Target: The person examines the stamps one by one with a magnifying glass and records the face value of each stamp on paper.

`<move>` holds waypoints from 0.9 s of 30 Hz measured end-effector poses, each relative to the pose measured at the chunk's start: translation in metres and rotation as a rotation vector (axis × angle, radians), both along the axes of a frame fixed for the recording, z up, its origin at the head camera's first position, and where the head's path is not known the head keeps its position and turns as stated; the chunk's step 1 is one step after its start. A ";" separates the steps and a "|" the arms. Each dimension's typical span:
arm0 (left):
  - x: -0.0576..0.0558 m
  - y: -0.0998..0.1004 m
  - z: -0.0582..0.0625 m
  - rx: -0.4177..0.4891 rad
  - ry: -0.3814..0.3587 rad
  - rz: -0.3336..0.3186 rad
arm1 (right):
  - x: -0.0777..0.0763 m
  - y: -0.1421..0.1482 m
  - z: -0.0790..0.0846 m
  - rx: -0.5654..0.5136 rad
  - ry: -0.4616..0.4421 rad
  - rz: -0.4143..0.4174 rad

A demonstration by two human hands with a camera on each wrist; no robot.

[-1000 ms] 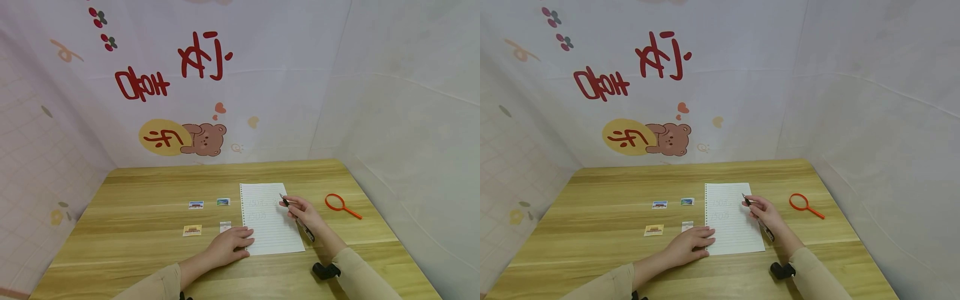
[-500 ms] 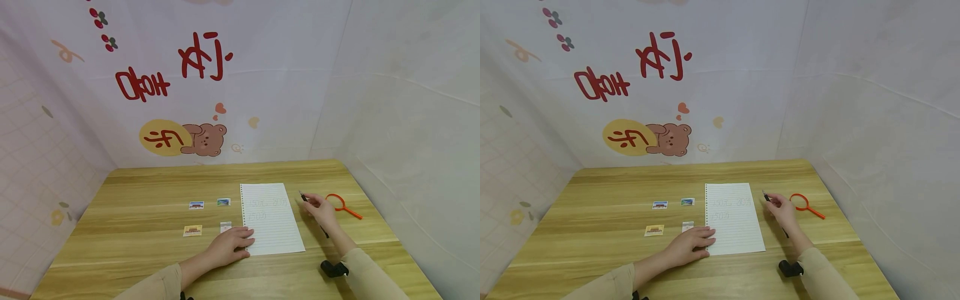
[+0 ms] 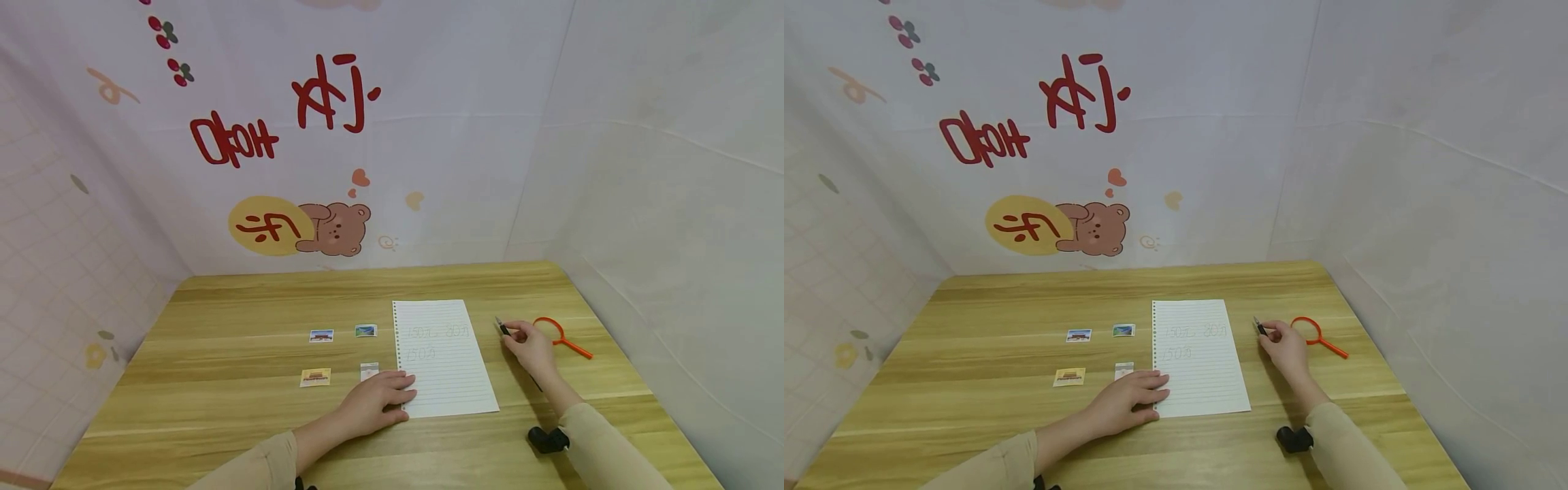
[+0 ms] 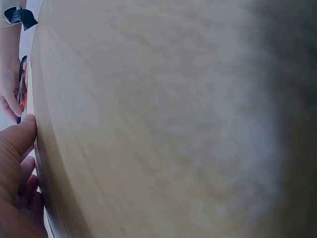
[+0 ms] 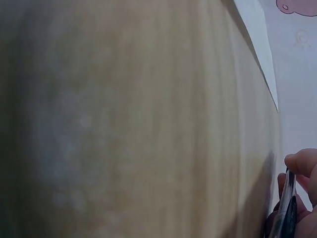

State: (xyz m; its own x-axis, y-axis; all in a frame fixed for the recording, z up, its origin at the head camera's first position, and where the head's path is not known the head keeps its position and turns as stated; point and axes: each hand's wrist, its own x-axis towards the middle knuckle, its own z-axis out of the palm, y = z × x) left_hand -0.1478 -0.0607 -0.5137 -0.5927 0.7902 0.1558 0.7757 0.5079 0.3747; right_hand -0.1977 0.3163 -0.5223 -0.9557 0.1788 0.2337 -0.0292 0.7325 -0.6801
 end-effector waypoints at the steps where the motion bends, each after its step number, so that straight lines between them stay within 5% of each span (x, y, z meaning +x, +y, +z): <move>1: 0.000 0.000 0.000 0.002 0.003 -0.002 | 0.000 0.000 -0.001 0.008 0.000 -0.003; 27: 0.000 -0.001 0.000 0.026 0.016 -0.017 | -0.004 0.007 -0.011 0.075 0.028 -0.015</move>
State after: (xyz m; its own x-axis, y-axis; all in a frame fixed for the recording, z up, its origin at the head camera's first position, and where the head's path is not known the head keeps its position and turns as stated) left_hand -0.1480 -0.0612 -0.5140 -0.5766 0.7958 0.1853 0.7900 0.4851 0.3750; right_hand -0.2012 0.3231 -0.5333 -0.9459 0.1742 0.2737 -0.0362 0.7818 -0.6225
